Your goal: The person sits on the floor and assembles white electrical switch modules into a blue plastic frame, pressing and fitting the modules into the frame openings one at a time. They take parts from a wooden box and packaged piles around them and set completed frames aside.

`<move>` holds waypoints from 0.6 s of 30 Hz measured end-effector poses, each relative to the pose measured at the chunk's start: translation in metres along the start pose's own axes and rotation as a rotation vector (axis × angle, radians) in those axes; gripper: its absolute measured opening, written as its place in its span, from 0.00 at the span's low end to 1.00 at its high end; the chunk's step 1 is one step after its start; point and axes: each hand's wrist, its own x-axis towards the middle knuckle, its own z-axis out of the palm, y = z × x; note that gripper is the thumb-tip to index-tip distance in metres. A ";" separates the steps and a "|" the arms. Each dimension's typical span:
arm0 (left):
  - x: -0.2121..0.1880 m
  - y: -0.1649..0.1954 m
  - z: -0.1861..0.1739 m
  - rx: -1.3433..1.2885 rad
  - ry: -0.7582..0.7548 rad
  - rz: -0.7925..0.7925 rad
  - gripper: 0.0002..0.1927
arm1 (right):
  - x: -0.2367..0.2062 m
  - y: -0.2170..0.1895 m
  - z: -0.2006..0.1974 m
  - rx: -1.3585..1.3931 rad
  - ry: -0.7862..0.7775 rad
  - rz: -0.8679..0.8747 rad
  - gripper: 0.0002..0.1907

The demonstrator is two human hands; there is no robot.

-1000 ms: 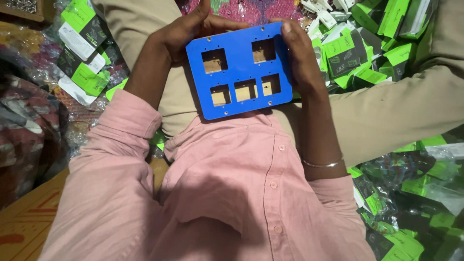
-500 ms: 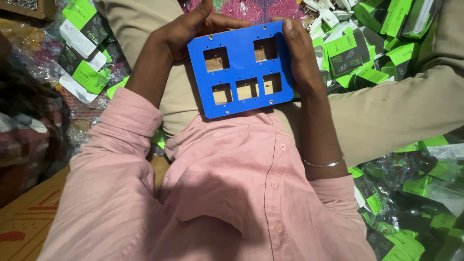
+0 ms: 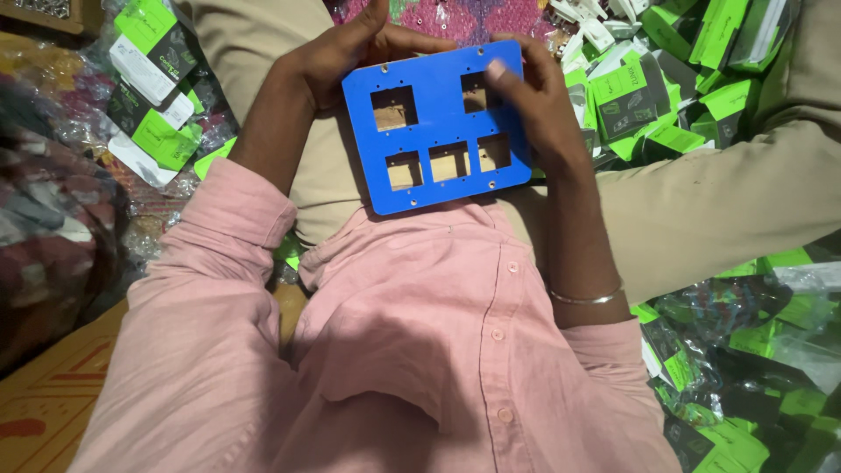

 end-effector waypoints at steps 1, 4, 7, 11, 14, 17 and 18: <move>-0.001 0.000 0.000 0.005 0.029 -0.015 0.54 | 0.000 0.000 0.000 -0.031 -0.023 -0.019 0.27; -0.003 0.001 0.000 0.014 0.092 -0.045 0.55 | 0.002 0.001 0.001 -0.052 -0.096 -0.057 0.31; -0.004 0.001 0.000 -0.003 0.098 -0.054 0.54 | 0.004 0.005 0.004 -0.071 -0.024 -0.064 0.29; -0.005 0.004 0.002 0.039 0.161 -0.075 0.54 | 0.003 0.008 0.006 -0.330 0.009 -0.139 0.25; -0.006 0.006 0.004 0.105 0.214 -0.080 0.53 | 0.001 0.005 0.007 -0.470 0.058 -0.166 0.23; -0.007 0.006 0.005 0.129 0.185 -0.044 0.46 | 0.000 -0.004 0.004 -0.479 0.056 -0.168 0.19; -0.008 0.007 0.005 0.132 0.169 -0.027 0.44 | -0.001 -0.008 0.002 -0.465 0.054 -0.125 0.18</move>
